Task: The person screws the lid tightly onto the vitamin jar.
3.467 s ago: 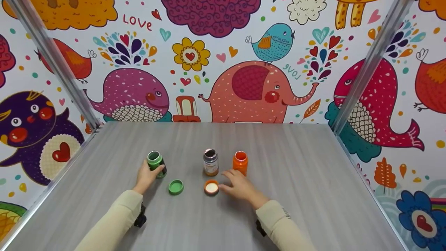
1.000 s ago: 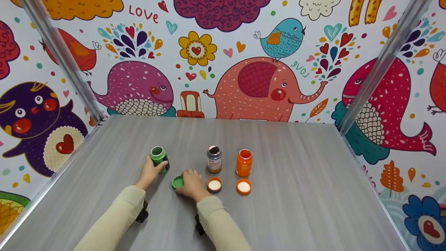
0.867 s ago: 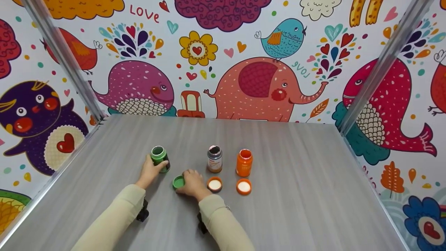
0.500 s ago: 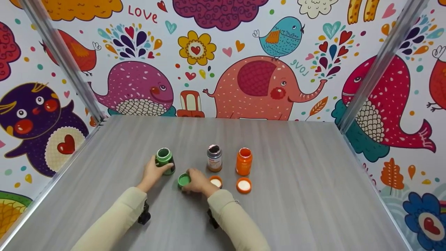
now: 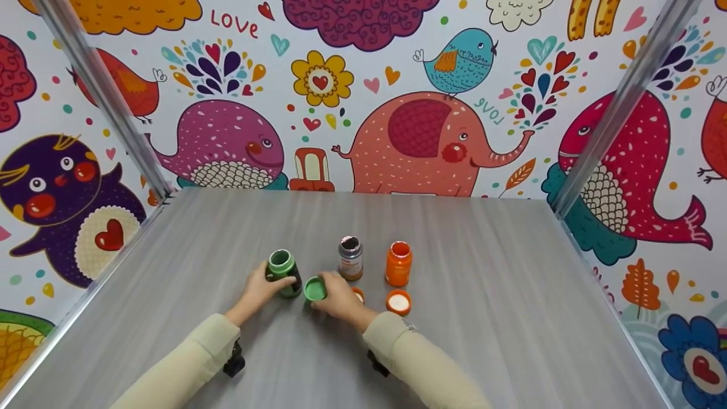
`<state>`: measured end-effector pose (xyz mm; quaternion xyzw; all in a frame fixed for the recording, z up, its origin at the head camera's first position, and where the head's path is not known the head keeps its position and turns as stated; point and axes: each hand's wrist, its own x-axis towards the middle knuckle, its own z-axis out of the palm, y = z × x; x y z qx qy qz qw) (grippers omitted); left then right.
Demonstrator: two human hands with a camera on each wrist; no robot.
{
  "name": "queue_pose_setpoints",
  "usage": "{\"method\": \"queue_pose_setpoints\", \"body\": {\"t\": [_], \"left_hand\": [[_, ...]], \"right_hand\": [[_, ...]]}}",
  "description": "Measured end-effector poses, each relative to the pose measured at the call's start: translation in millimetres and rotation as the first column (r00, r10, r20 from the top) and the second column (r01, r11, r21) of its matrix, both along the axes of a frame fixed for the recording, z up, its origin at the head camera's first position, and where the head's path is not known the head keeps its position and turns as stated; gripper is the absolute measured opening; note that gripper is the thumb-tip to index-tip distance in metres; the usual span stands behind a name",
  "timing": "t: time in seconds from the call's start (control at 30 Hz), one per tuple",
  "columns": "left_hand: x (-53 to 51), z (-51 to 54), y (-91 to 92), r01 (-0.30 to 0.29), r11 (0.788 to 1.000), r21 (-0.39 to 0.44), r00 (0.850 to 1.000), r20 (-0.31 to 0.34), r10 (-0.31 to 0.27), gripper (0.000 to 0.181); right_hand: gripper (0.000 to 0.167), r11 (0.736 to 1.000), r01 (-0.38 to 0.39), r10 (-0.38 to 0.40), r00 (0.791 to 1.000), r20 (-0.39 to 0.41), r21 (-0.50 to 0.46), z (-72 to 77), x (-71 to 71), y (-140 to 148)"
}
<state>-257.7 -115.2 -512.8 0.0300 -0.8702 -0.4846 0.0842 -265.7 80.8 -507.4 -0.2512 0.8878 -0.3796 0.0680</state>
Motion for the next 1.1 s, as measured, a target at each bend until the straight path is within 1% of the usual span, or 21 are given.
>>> {"method": "queue_pose_setpoints", "body": {"t": [0.13,0.2,0.33,0.47,0.63,0.8,0.97,1.1], "left_hand": [[5.5,1.0,6.2,0.04,0.999,0.005,0.999,0.003,-0.04,0.058],[8.5,1.6,9.8,0.065,0.998,0.01,0.998,0.015,-0.065,0.058],[14.2,2.1,17.2,0.124,0.992,0.005,0.992,0.013,-0.124,0.058],[18.1,0.7,24.5,0.162,0.987,0.014,0.987,0.014,-0.162,0.061],[22.7,-0.5,34.0,0.193,0.98,0.043,0.98,0.04,-0.195,0.062],[26.3,-1.9,42.2,0.224,0.973,0.061,0.973,0.045,-0.227,0.062],[28.4,-4.9,47.4,0.255,0.964,0.076,0.964,0.059,-0.26,0.061],[28.9,-7.6,49.6,0.274,0.96,0.058,0.959,0.053,-0.277,0.061]], "right_hand": [[0.055,1.0,0.025,-0.025,1.0,-0.005,-0.017,3.8,2.3,7.1],[0.055,0.999,0.028,-0.028,1.0,-0.007,-0.014,4.5,2.1,12.0],[0.057,0.999,0.044,-0.044,0.999,-0.013,-0.006,4.3,1.9,23.4],[0.059,0.998,0.059,-0.059,0.998,-0.011,-0.017,3.1,1.9,34.9],[0.06,0.995,0.096,-0.096,0.995,-0.011,-0.008,2.5,2.7,47.1],[0.058,0.99,0.138,-0.138,0.99,-0.003,-0.008,1.8,4.6,56.2],[0.055,0.992,0.125,-0.126,0.992,-0.03,-0.028,1.5,6.0,62.4],[0.054,0.993,0.114,-0.115,0.992,-0.051,-0.026,3.8,6.4,66.5]]}}
